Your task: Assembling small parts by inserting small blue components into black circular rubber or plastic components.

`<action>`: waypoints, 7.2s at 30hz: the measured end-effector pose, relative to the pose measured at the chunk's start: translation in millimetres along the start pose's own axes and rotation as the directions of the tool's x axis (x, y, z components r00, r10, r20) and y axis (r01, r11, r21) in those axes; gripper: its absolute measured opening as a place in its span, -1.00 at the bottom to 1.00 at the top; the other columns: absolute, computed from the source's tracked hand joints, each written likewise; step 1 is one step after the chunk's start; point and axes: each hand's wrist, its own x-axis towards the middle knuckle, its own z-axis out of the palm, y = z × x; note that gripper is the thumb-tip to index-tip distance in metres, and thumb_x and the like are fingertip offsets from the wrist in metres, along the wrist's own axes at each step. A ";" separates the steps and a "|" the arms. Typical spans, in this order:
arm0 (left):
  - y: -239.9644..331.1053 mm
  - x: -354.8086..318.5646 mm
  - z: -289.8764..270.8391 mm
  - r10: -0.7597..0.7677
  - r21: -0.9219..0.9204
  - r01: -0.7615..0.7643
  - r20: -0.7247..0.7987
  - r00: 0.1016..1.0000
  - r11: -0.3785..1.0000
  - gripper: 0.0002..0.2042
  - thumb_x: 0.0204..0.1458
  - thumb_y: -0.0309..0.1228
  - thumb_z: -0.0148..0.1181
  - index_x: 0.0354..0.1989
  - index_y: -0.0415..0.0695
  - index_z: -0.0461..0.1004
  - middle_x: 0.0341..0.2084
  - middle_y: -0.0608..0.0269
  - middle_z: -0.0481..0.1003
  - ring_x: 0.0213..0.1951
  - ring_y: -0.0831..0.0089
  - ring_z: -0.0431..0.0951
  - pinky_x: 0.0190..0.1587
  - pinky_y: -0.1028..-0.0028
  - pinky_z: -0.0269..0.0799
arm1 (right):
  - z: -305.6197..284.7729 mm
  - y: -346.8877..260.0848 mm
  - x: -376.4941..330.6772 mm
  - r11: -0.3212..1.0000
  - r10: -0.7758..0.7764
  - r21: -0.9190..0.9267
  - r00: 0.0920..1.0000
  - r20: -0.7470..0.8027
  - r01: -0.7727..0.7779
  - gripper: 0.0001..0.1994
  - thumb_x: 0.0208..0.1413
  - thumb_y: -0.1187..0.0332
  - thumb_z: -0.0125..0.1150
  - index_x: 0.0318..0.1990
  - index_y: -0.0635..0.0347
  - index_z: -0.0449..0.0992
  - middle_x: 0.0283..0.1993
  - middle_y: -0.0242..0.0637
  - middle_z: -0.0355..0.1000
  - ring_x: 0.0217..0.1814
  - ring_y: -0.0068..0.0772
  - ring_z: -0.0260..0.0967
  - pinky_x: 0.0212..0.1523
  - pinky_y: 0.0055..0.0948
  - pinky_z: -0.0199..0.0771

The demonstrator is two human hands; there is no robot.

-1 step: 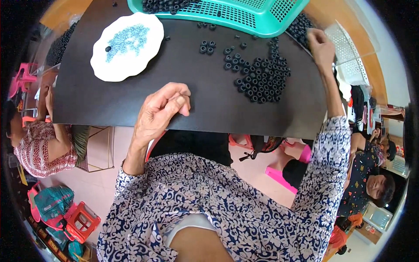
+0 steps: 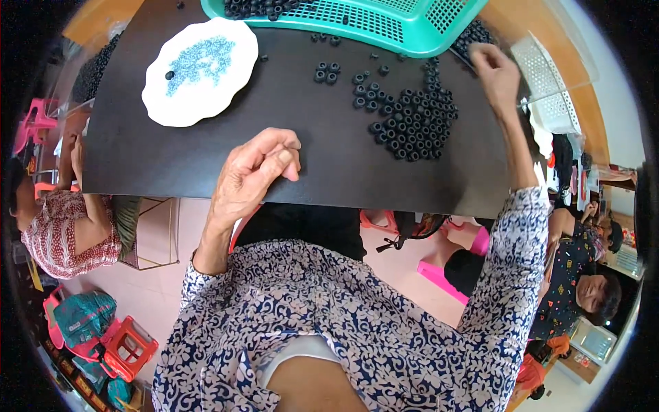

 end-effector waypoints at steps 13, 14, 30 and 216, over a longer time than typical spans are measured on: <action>1.8 2.0 0.3 0.040 -0.020 -0.040 0.020 0.999 0.999 -0.85 0.20 -0.49 -0.02 -0.18 -0.30 0.42 -0.52 0.28 0.46 -0.41 0.57 0.46 -0.26 0.56 0.40 | 58.1 -104.5 -27.6 0.945 -0.315 0.059 0.848 0.427 0.322 -0.75 -0.05 0.46 0.27 -0.16 0.25 0.54 -0.46 -0.37 0.43 -0.42 -0.65 0.33 -0.31 -0.60 0.40; 3.4 2.8 0.1 0.041 -0.009 -0.041 0.030 0.999 0.999 -0.85 0.20 -0.48 -0.02 -0.18 -0.30 0.43 -0.51 0.28 0.47 -0.41 0.57 0.45 -0.26 0.57 0.40 | 55.3 -110.9 -33.8 0.960 -0.279 0.129 0.890 0.361 0.248 -0.76 -0.07 0.48 0.28 -0.18 0.26 0.54 -0.45 -0.39 0.44 -0.41 -0.66 0.33 -0.30 -0.61 0.40; 0.2 24.0 3.7 0.073 -0.213 -0.110 -0.175 0.982 0.971 -0.73 0.14 -0.43 0.14 -0.02 -0.30 0.44 -0.37 0.38 0.45 -0.31 0.64 0.40 -0.20 0.62 0.36 | 73.8 -232.2 -106.6 0.859 -0.327 0.440 0.942 0.078 0.262 -0.77 -0.18 0.57 0.34 -0.31 0.26 0.48 -0.43 -0.41 0.44 -0.44 -0.66 0.37 -0.36 -0.65 0.41; -11.7 0.2 -6.4 0.000 -0.220 -0.039 -0.175 0.985 0.975 -0.81 0.23 -0.39 0.01 -0.20 -0.29 0.45 -0.46 0.27 0.52 -0.41 0.63 0.43 -0.28 0.60 0.38 | 81.1 -116.3 -8.7 0.828 -0.544 0.027 0.789 0.285 0.561 -0.80 0.01 0.47 0.19 -0.19 0.29 0.57 -0.36 -0.08 0.53 -0.36 -0.14 0.49 -0.28 -0.32 0.47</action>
